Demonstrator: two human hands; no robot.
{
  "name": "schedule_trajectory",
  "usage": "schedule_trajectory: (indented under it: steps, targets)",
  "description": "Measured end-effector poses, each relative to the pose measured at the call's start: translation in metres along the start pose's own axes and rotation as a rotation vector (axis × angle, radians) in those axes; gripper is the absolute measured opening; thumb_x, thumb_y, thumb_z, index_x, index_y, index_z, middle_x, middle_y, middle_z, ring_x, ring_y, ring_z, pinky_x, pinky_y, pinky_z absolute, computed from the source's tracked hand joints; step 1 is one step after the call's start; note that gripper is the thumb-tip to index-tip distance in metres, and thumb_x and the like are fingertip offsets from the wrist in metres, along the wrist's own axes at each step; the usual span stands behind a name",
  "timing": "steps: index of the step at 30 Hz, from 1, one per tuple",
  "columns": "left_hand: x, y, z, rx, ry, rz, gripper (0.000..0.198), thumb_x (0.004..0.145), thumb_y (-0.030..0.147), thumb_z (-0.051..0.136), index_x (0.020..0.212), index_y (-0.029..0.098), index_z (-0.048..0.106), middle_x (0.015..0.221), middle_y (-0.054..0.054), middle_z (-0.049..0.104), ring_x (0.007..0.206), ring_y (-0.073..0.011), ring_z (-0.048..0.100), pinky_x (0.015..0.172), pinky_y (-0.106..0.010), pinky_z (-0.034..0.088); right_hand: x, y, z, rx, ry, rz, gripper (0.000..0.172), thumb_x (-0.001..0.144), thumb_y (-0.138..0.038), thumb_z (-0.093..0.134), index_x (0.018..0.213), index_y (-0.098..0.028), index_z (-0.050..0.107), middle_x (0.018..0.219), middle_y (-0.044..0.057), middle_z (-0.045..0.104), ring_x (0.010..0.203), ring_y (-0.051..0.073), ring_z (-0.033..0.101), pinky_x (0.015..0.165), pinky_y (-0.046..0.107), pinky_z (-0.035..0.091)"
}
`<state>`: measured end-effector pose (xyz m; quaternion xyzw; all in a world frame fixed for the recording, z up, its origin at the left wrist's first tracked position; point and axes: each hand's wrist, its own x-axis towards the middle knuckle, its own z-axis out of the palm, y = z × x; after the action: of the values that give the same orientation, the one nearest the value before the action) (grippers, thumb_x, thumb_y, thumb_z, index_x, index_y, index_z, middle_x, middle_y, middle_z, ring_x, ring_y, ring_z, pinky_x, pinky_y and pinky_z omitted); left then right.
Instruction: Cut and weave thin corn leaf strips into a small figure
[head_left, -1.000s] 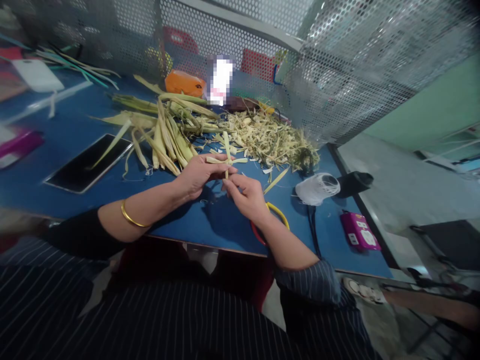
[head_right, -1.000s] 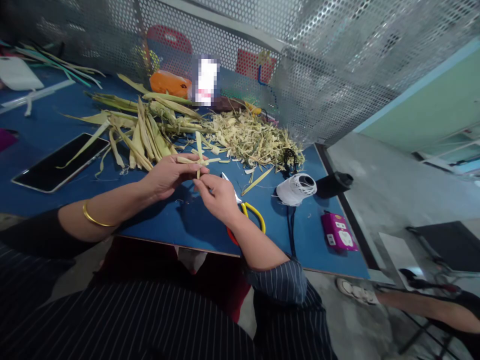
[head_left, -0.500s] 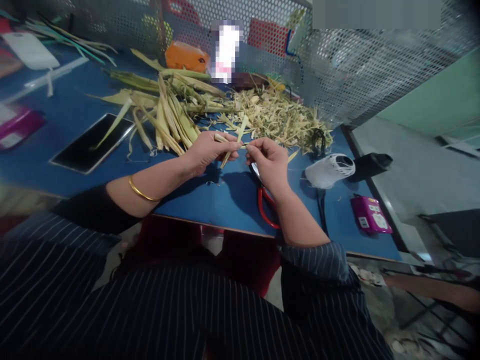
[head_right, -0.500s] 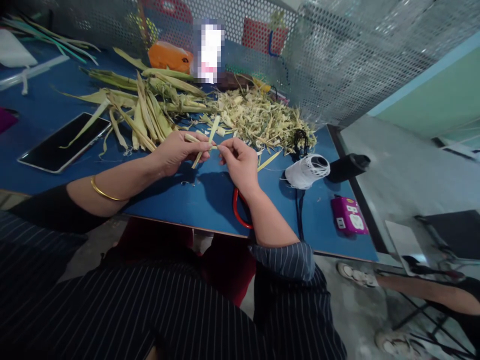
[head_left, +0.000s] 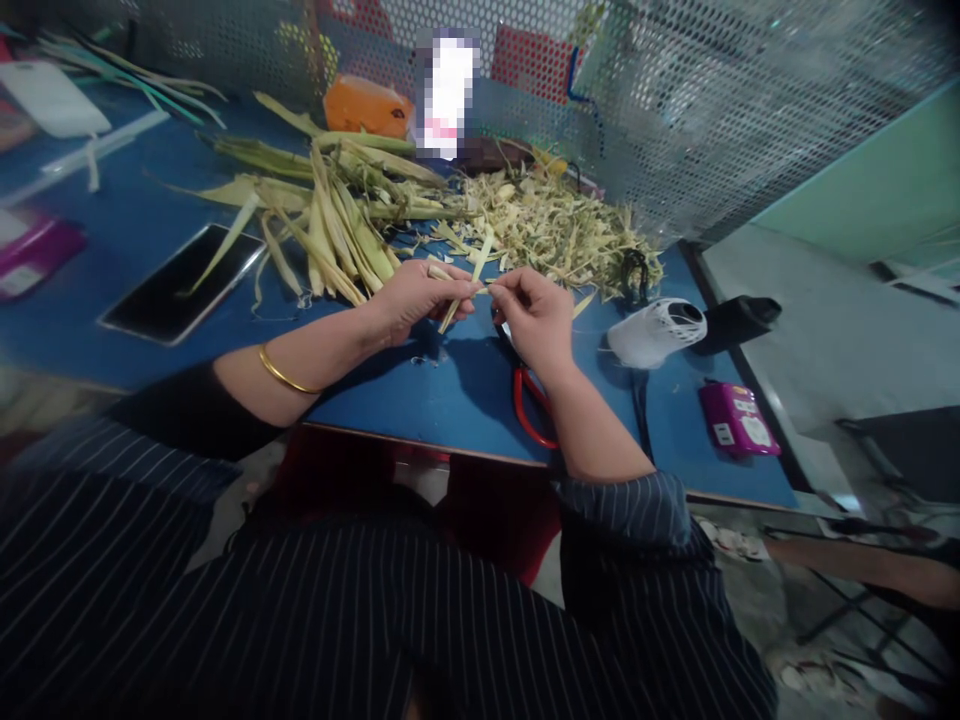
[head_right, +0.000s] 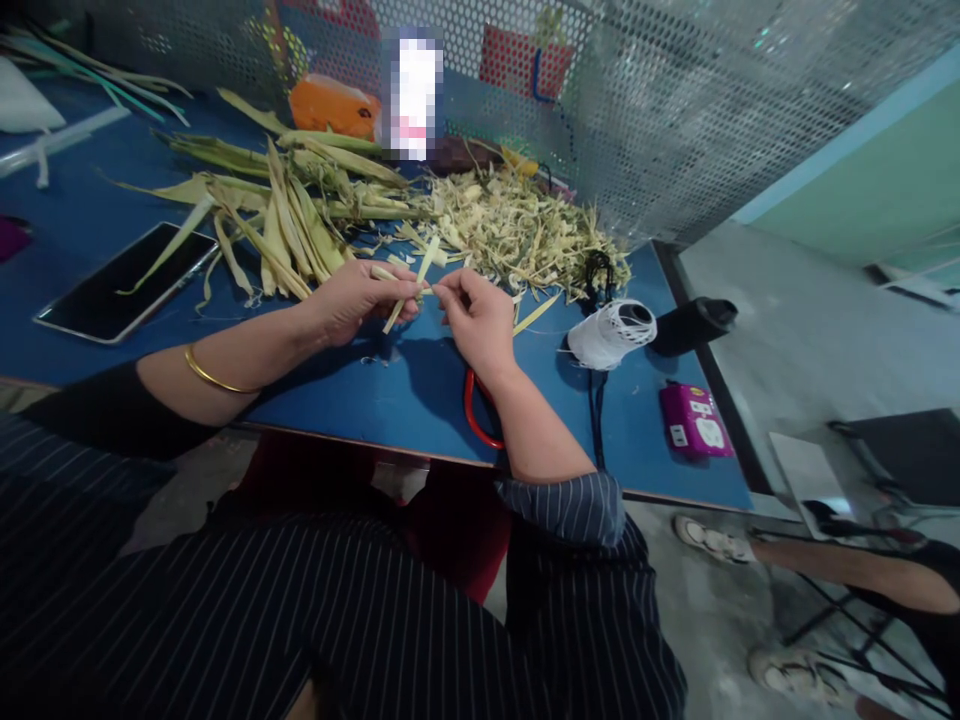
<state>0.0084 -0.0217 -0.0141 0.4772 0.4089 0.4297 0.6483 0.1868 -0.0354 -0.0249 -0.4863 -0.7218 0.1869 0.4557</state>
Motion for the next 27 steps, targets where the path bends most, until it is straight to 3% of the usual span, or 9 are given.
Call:
schedule_trajectory:
  steps: [7, 11, 17, 23, 27]
  targets:
    - [-0.003, 0.002, -0.001, -0.056, -0.048, -0.04, 0.023, 0.07, 0.027, 0.077, 0.084, 0.011, 0.069, 0.065, -0.005, 0.068, 0.058, -0.0117, 0.062, 0.057, -0.023, 0.049, 0.0, -0.005, -0.002, -0.077, -0.026, -0.012, 0.019, 0.087, -0.031, 0.056, 0.071, -0.021, 0.056, 0.056, -0.004, 0.055, 0.052, 0.012, 0.052, 0.058, 0.027, 0.04]
    - [-0.003, 0.003, 0.0, -0.031, 0.011, -0.031, 0.019, 0.066, 0.022, 0.079, 0.078, 0.012, 0.068, 0.058, -0.003, 0.065, 0.05, -0.0104, 0.056, 0.053, -0.025, 0.046, -0.002, -0.003, -0.001, -0.055, -0.027, 0.004, 0.019, 0.088, -0.032, 0.054, 0.072, -0.022, 0.054, 0.058, -0.003, 0.056, 0.053, 0.013, 0.052, 0.059, 0.027, 0.04]
    - [0.0, 0.002, -0.005, -0.035, -0.001, 0.016, 0.014, 0.066, 0.021, 0.079, 0.073, 0.015, 0.068, 0.061, -0.003, 0.066, 0.052, -0.0106, 0.055, 0.058, -0.027, 0.047, -0.003, -0.001, 0.001, -0.061, 0.036, -0.032, 0.021, 0.09, -0.036, 0.053, 0.075, -0.023, 0.056, 0.061, -0.003, 0.057, 0.056, 0.014, 0.054, 0.062, 0.028, 0.043]
    - [0.0, 0.008, -0.01, -0.208, -0.052, -0.089, 0.03, 0.079, 0.042, 0.068, 0.092, 0.016, 0.062, 0.083, -0.01, 0.075, 0.077, -0.0201, 0.07, 0.073, -0.032, 0.054, 0.0, 0.011, -0.002, -0.17, 0.088, -0.083, 0.028, 0.096, -0.041, 0.041, 0.103, -0.023, 0.061, 0.086, 0.003, 0.068, 0.065, 0.015, 0.061, 0.074, 0.03, 0.046]
    - [0.001, 0.008, -0.01, -0.221, -0.086, -0.089, 0.02, 0.081, 0.034, 0.061, 0.089, 0.016, 0.059, 0.088, -0.011, 0.076, 0.08, -0.0211, 0.071, 0.076, -0.032, 0.054, 0.001, 0.022, -0.003, -0.25, 0.128, -0.102, 0.031, 0.096, -0.041, 0.04, 0.107, -0.021, 0.061, 0.087, 0.004, 0.068, 0.069, 0.016, 0.061, 0.076, 0.031, 0.046]
